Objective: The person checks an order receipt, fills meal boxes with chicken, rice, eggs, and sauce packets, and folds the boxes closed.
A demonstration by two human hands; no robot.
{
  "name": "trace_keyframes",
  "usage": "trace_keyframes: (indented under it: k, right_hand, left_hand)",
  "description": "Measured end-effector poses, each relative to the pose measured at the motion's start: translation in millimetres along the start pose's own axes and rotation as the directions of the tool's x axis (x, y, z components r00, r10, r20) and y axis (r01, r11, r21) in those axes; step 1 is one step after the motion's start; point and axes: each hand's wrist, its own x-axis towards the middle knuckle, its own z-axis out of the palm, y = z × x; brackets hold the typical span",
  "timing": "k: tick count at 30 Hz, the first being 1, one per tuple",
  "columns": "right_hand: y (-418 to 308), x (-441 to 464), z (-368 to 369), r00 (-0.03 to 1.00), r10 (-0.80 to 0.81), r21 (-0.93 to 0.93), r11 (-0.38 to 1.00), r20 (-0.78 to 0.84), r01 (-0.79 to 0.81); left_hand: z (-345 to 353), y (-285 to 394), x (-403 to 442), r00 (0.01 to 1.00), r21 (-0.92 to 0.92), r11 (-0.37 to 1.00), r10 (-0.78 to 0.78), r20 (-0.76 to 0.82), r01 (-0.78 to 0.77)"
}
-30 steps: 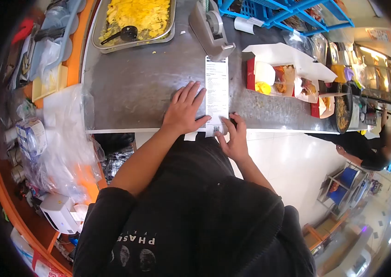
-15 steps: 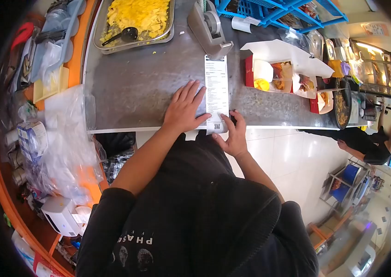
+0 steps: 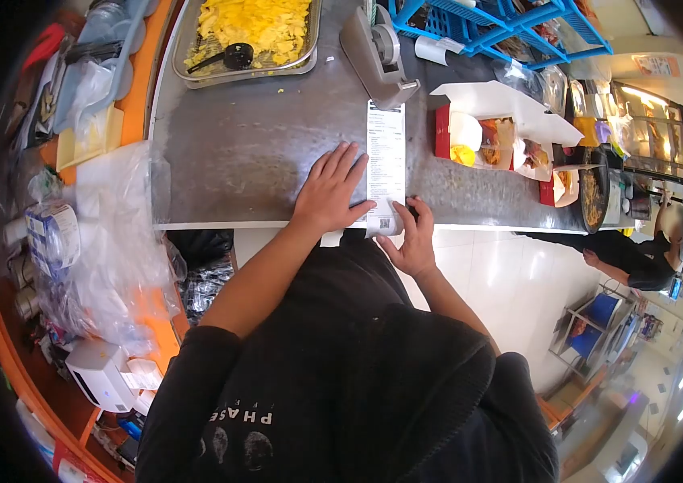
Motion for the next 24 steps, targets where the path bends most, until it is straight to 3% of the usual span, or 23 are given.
trace_keyframes:
  k: [8,14,16,18,20,24]
  right_hand:
    - [4,8,-26,0.998,0.026,0.117,0.993,0.050,-0.032]
    - [32,31,-92,0.984,0.081,0.226,0.967,0.158,-0.116]
    - [67,46,-134,0.983,0.184,0.295,0.940,-0.013,-0.172]
    - [98,77,-203,0.963,0.160,0.313,0.946,-0.219,-0.086]
    - [133,112,-279,0.889,0.091,0.211,0.977,-0.449,0.006]
    - [229,198,-424,0.832,0.216,0.218,0.969,-0.511,-0.117]
  left_hand:
    - [-4,3,2,0.999,0.000,1.000,-0.009,0.041,0.009]
    - [-12,10,6,0.997,0.015,0.999,-0.050,0.063,0.050]
    - [-9,13,7,0.993,0.012,0.997,-0.082,0.085,0.081]
    - [-8,14,7,0.994,0.027,0.996,-0.082,0.075,0.080]
    - [-7,16,9,0.993,0.055,0.995,-0.092,0.075,0.088]
    - [-5,29,8,0.982,0.080,0.986,-0.156,0.110,0.148]
